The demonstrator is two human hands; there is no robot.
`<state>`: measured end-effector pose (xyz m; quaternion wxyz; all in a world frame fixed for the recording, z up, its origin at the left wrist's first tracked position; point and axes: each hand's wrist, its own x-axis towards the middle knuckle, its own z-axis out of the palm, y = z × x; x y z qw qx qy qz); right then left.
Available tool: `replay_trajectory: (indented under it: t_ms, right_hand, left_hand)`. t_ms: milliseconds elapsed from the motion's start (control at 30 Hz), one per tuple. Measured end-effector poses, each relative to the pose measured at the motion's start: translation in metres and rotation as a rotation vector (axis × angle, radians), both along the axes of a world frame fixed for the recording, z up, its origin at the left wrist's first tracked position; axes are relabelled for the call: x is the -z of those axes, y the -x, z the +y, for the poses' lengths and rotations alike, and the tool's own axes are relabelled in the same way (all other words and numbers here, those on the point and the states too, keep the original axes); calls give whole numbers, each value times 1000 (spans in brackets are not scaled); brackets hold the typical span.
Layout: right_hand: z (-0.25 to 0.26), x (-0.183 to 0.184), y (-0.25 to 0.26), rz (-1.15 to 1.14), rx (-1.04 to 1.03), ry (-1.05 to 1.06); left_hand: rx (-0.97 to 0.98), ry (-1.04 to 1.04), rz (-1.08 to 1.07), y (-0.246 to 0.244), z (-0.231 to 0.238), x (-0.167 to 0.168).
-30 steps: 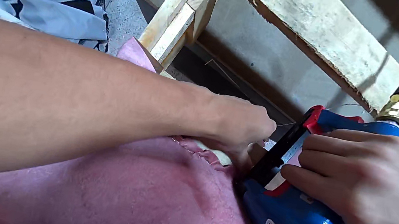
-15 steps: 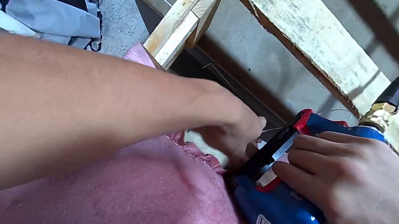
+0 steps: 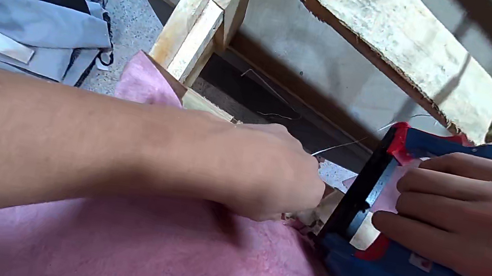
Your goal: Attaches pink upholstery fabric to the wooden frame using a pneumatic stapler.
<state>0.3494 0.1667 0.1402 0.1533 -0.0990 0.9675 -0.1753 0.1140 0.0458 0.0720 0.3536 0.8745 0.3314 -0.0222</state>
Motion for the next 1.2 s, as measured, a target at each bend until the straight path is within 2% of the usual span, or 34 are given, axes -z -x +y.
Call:
replay_trajectory:
  t_ms: [200, 267, 400, 567, 667, 767, 967, 1200]
  right_hand:
    - [-1, 0, -19, 18, 63, 30]
    - [-3, 3, -17, 45, 55, 32]
    - [-1, 13, 2, 16, -34, 34]
    - [-2, 20, 18, -123, -39, -3]
    - [-9, 16, 23, -137, -60, -58]
    - [-12, 13, 21, -74, -74, -67]
    - [-8, 4, 44, 42, -7, 34]
    - [-23, 12, 70, -10, -26, -42]
  left_hand:
    - [50, -90, -9, -2, -3, 3]
    - [41, -62, -43, 1, -4, 8]
    - [72, 30, 30, 3, 2, 9]
    - [140, -53, 32, 6, -4, 4]
    - [153, -188, -17, 11, -5, 14]
    - [98, -276, -50, 14, -4, 23]
    - [-49, -159, 67, 14, 0, 12]
    - [-83, -107, 80, 15, -3, 4]
